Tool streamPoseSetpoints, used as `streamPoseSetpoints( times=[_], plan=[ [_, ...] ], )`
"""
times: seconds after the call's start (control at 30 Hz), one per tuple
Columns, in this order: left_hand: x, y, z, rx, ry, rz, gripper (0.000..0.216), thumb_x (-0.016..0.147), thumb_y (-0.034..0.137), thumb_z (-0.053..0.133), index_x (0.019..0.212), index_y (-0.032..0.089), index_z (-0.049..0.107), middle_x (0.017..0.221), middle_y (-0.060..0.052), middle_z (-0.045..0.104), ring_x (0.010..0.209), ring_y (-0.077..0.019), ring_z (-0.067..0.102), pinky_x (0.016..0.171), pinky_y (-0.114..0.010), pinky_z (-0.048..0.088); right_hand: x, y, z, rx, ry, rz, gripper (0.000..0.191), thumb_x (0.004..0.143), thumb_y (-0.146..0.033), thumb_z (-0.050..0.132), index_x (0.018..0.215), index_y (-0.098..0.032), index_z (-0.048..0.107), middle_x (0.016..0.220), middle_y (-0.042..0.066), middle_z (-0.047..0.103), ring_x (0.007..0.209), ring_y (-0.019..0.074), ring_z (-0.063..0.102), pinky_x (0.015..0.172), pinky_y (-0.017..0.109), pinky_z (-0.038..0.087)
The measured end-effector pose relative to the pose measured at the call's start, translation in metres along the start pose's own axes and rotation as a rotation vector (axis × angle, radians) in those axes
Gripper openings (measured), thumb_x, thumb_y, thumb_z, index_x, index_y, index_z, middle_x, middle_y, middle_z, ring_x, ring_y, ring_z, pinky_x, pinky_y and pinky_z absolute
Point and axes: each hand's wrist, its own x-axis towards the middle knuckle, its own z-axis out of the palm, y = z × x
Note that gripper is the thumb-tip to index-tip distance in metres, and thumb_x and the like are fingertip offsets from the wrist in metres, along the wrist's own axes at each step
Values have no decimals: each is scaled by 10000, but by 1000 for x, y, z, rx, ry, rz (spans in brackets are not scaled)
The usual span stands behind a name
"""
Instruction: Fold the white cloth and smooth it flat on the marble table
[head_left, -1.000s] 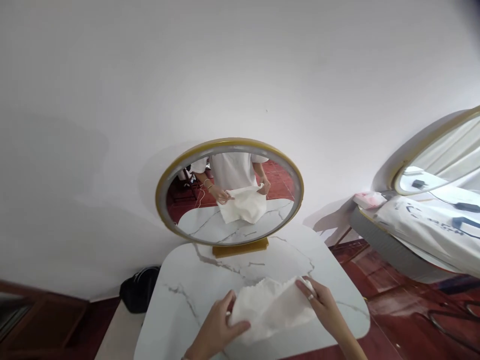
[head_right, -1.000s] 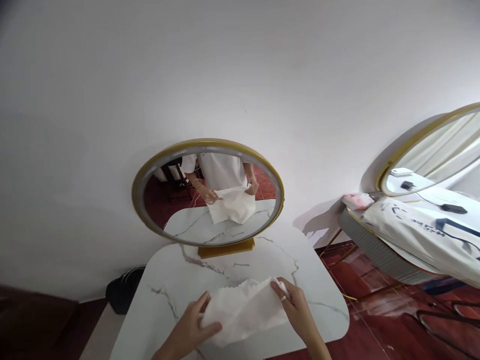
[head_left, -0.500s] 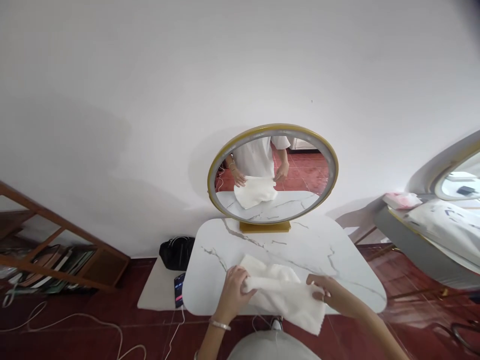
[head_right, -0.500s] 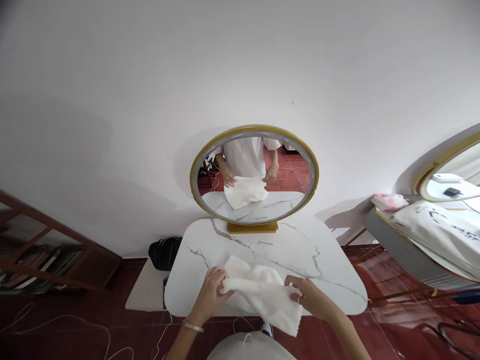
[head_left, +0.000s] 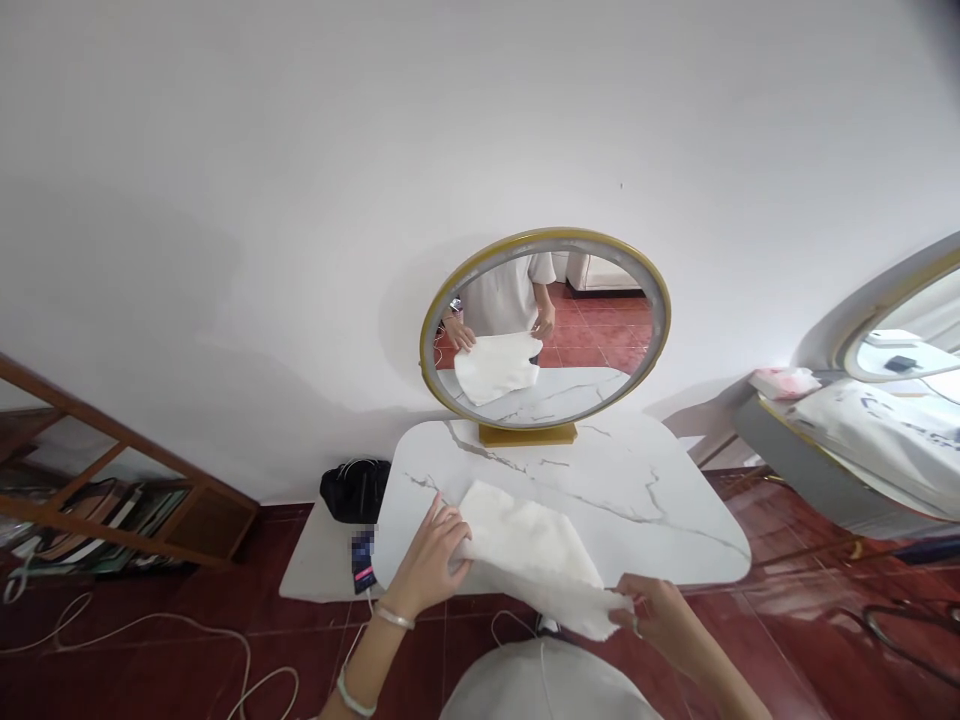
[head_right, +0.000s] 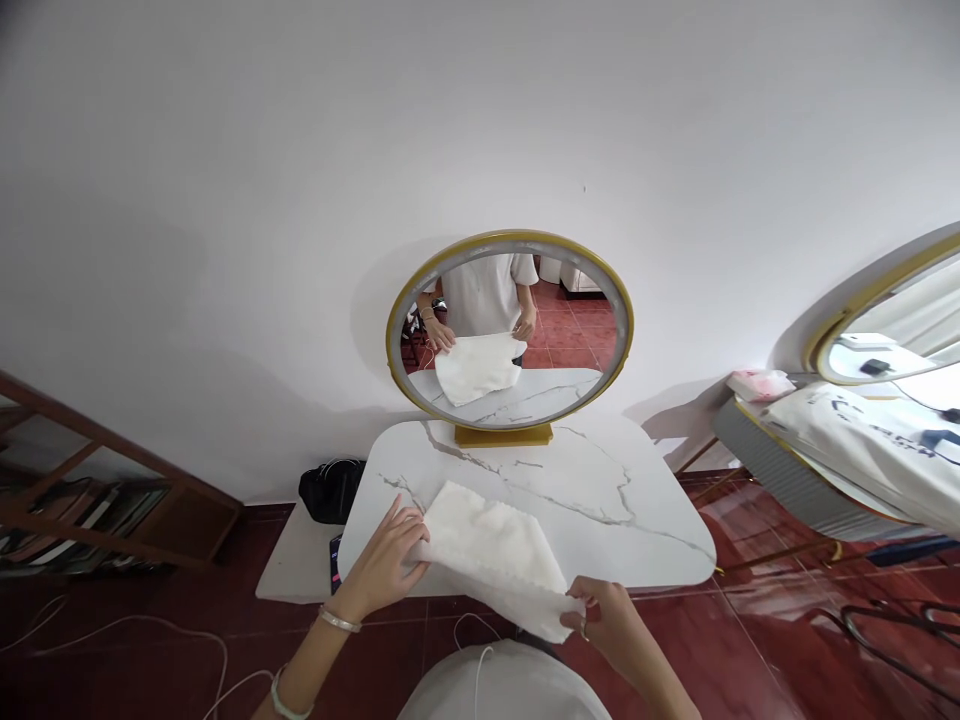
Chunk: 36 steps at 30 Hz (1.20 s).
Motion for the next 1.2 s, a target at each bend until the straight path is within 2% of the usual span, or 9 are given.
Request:
streamPoseSetpoints(
  times=[0.17, 0.27, 0.33, 0.4, 0.6, 0.8, 0.97, 1.1, 1.2],
  plan=[
    [-12, -13, -4, 13, -66, -58, 90, 899, 212, 445, 815, 228, 474, 767, 44, 545, 790, -150, 575, 1142, -557, 259, -4, -19, -29, 45, -163, 11, 294, 758, -410, 547, 708, -169, 707, 685, 51, 686, 692, 200, 620, 660, 284, 462],
    [-18, -17, 0, -42, -172, -153, 159, 941, 283, 408, 810, 228, 481, 786, 33, 578, 734, -147, 569, 1044, -469, 392, -6, -25, -36, 65, -211, 17, 341, 795, -438, 504, 744, -176, 716, 745, 63, 706, 739, 211, 638, 696, 291, 479],
    [-23, -16, 3, -83, -223, -256, 168, 938, 335, 430, 828, 229, 500, 835, 11, 613, 774, -169, 587, 877, -376, 477, -6, -24, -36, 86, -208, 37, 301, 760, -420, 540, 756, -177, 717, 810, 75, 722, 795, 226, 653, 733, 298, 490],
    [-29, -15, 5, -101, -249, -349, 200, 923, 389, 461, 826, 228, 528, 866, -7, 639, 826, -193, 598, 754, -312, 471, -5, -20, -34, 112, -182, 59, 259, 715, -393, 580, 760, -180, 721, 852, 81, 728, 835, 234, 662, 771, 304, 497],
    [-47, -16, 5, -88, -323, -393, 324, 902, 415, 488, 683, 202, 595, 762, -27, 649, 789, -206, 602, 733, -293, 434, 0, -13, -31, 105, -64, 55, 174, 653, -306, 588, 704, -196, 713, 824, 67, 725, 817, 223, 667, 749, 298, 510],
    [-54, -18, -5, -190, -285, -395, 400, 946, 447, 375, 811, 224, 678, 884, -38, 676, 829, -197, 625, 742, -286, 471, 8, -28, -44, 30, -121, -30, 179, 696, -277, 539, 721, -199, 698, 805, 54, 722, 767, 203, 654, 670, 277, 498],
    [-51, -15, -15, -245, -211, -430, 413, 946, 491, 374, 987, 245, 704, 1108, -57, 680, 1013, -214, 633, 888, -318, 504, 20, -30, -64, 16, -136, -130, 163, 731, -288, 555, 729, -211, 699, 841, 42, 733, 789, 196, 668, 737, 292, 504],
    [-30, -8, -22, -263, -153, -392, 376, 947, 472, 411, 990, 245, 708, 1106, -45, 690, 1012, -198, 651, 902, -299, 519, 42, -24, -88, 18, -81, -196, 136, 715, -325, 618, 681, -217, 693, 849, 45, 741, 829, 203, 686, 804, 304, 507],
    [4, 6, -26, -250, -52, -283, 339, 943, 442, 447, 904, 242, 717, 1027, -32, 712, 933, -185, 679, 827, -266, 550, 64, -22, -122, -6, -8, -279, 171, 737, -365, 618, 683, -219, 689, 820, 42, 742, 803, 205, 691, 794, 310, 512]
  ],
)
